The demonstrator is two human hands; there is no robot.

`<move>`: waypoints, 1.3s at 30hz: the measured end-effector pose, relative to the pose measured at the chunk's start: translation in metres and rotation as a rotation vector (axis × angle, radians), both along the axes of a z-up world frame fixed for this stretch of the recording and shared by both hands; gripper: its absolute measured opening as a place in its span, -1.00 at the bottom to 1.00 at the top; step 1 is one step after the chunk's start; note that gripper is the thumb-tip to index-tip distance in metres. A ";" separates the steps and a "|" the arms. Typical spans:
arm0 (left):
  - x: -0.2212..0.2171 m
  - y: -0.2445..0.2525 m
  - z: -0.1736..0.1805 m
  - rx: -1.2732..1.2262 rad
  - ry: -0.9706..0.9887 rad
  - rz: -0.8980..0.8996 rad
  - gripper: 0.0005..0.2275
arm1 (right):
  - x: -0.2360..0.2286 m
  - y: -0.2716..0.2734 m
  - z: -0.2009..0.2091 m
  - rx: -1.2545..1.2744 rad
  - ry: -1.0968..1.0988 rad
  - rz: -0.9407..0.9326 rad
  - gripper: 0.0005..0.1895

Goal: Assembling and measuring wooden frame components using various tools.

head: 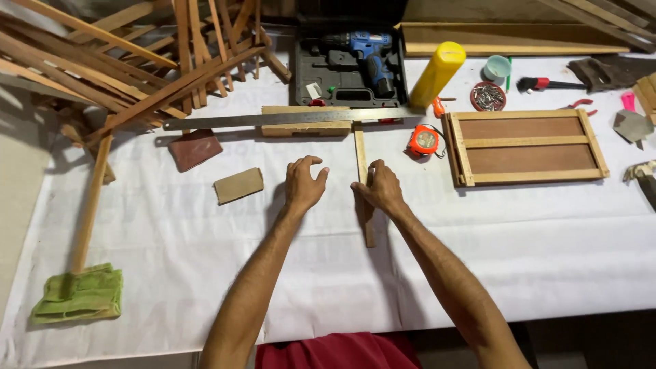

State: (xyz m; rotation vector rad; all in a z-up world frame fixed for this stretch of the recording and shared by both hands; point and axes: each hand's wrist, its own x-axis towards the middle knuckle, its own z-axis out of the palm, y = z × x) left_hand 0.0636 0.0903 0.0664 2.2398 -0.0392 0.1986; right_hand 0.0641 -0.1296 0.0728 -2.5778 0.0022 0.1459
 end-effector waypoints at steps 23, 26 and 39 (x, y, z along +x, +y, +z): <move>0.008 -0.128 -0.012 0.619 -0.463 -0.482 -0.65 | -0.050 -0.155 0.016 -0.207 0.062 0.011 -0.75; 0.011 -0.124 -0.012 0.687 -0.386 -0.530 -0.75 | -0.041 -0.150 0.030 -0.221 0.019 0.088 -0.77; -0.046 -0.015 -0.006 0.712 -0.021 -0.314 -0.73 | -0.001 -0.047 0.006 -0.082 0.070 0.404 -0.76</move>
